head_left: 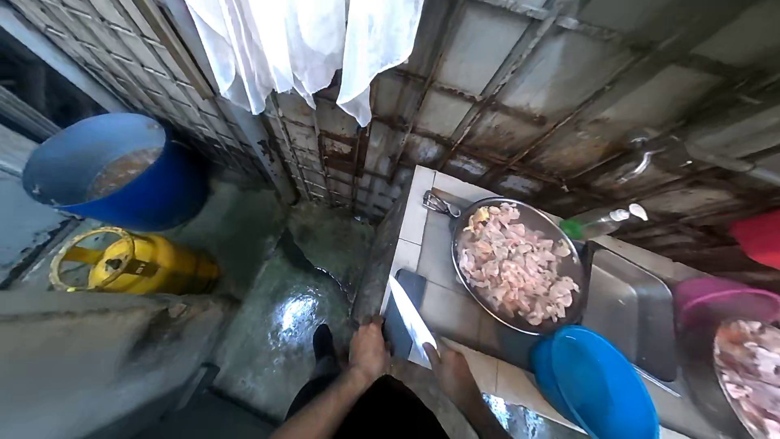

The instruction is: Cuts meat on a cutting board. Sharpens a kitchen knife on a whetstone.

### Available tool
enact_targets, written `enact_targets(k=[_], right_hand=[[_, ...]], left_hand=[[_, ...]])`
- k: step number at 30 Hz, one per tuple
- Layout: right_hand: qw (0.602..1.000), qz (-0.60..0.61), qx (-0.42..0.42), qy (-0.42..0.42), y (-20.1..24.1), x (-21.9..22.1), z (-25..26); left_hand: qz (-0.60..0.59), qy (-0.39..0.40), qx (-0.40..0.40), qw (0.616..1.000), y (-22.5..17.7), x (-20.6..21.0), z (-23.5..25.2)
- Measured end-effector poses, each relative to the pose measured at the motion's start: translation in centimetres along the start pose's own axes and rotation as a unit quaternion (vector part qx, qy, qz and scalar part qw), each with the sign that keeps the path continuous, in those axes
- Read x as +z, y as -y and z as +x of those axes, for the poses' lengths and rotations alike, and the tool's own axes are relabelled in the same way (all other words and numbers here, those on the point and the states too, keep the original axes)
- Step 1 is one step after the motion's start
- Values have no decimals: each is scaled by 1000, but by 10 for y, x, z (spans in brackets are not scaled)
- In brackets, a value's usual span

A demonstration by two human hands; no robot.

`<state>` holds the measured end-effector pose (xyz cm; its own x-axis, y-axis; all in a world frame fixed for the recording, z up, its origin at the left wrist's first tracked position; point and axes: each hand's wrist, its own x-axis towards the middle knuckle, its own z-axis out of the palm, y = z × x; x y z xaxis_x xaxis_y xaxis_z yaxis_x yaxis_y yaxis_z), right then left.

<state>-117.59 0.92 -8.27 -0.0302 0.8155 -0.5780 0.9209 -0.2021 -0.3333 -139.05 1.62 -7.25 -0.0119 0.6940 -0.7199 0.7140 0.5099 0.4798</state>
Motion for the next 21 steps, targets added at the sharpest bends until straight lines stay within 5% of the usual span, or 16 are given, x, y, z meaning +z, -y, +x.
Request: enact_targets(k=[5,13,21], right_hand=[[999,-13,6,-29,40,-14,48],[997,-39,47,55,-29,3,-55],[993,-18,40,-106,64,-57,98]], left_hand=[[26,2,-16,1000,-5,-3,-4],[8,11,-26,1000,-10,-7,-3],[41,13,-19,999,-13,-5,-4]])
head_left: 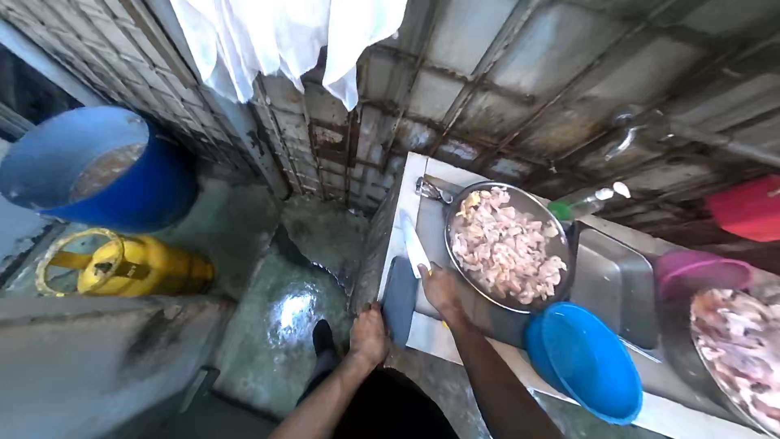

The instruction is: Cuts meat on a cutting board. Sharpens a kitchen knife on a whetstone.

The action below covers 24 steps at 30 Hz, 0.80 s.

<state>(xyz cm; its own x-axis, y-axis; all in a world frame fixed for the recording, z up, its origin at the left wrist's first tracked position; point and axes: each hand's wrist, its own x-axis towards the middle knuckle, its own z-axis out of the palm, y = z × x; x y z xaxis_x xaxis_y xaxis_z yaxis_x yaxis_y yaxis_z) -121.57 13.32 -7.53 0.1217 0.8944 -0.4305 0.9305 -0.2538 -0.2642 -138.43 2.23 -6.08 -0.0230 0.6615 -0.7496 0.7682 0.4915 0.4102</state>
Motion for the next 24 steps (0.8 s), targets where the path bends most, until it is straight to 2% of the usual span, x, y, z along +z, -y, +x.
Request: enact_targets(k=[2,4,6,9,12,14,19,24], right_hand=[[999,43,6,-29,6,-13,10],[992,112,-23,-57,4,-27,-5],[978,180,-74,-79,-4,-35,-33],[953,266,-122,-79,-9,-41,-82],[946,291,-137,-39,-8,-48,-123],[942,292,-162,-40,-6,-50,-141],[932,320,-168,-20,-6,-56,-167],[938,292,-180,-53,-12,-62,-180]], left_hand=[[1,-3,11,1000,4,-1,-1],[-29,-20,48,998,12,-3,0],[-137,-71,113,982,13,-10,-5],[-344,-139,212,904,-7,-40,-26],[-442,-137,287,839,-35,-82,-61],[-453,-137,320,821,-47,-101,-77],[-439,-211,359,796,-57,-113,-98],[-438,-208,375,790,-54,-116,-107]])
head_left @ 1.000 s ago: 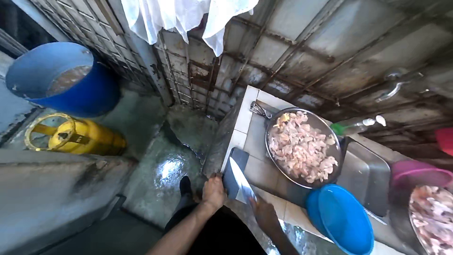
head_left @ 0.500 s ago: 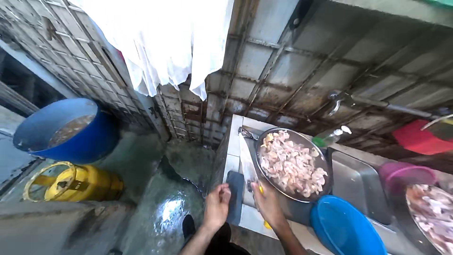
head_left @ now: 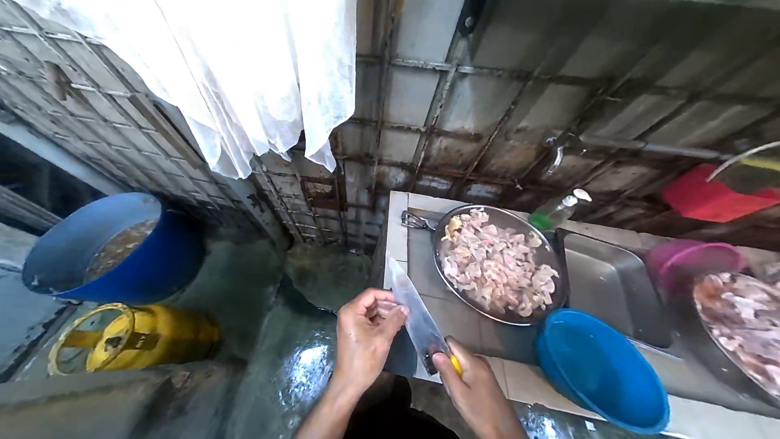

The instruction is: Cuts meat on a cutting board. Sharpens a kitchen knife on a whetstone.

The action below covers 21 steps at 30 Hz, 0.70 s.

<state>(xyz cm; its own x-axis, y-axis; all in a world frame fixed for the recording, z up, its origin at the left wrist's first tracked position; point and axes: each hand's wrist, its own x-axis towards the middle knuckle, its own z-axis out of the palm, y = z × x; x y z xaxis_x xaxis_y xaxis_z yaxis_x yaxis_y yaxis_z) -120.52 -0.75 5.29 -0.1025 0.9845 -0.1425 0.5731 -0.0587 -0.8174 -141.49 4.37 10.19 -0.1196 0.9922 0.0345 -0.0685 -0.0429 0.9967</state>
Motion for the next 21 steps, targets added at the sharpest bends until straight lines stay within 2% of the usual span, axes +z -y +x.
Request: enact_targets(k=[6,15,21], right_hand=[[1000,-15,-25,-5,-4,-4,-5],[1000,-2,-18,8,-7,-8,-5],[998,49,-3,36,-7,-11,-6]], left_hand=[[12,5,7,1000,-1,-1,-4],[27,-1,17,999,-3,-4,-6],[11,28,26,999,-4,-6,-7]])
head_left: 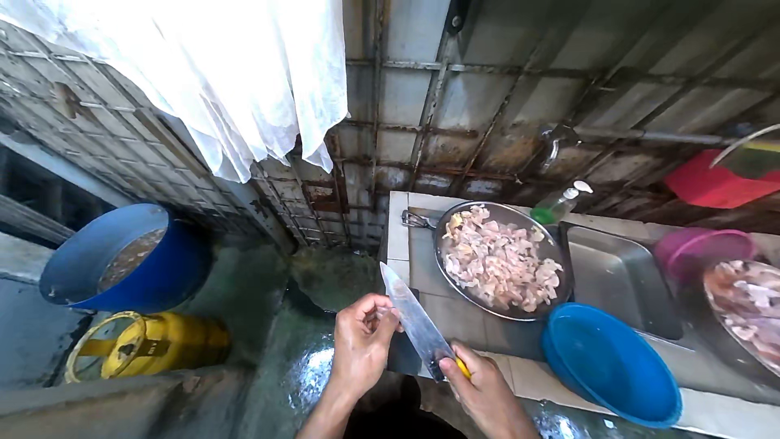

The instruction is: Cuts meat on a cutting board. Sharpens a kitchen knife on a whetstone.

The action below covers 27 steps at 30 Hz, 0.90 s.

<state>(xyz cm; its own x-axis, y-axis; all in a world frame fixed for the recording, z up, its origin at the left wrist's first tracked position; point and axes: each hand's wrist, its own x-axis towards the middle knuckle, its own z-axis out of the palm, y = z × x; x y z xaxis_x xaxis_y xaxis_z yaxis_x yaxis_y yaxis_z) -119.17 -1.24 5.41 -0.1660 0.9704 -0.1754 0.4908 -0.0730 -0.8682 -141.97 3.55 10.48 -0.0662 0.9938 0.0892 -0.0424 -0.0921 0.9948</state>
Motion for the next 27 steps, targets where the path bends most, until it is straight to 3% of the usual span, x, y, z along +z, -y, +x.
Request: enact_targets(k=[12,27], right_hand=[[973,193,34,123,20,-13,-8],[960,224,22,167,21,-17,-8]], left_hand=[[-62,74,67,993,-8,-6,0],[-87,70,70,991,-15,-10,0]])
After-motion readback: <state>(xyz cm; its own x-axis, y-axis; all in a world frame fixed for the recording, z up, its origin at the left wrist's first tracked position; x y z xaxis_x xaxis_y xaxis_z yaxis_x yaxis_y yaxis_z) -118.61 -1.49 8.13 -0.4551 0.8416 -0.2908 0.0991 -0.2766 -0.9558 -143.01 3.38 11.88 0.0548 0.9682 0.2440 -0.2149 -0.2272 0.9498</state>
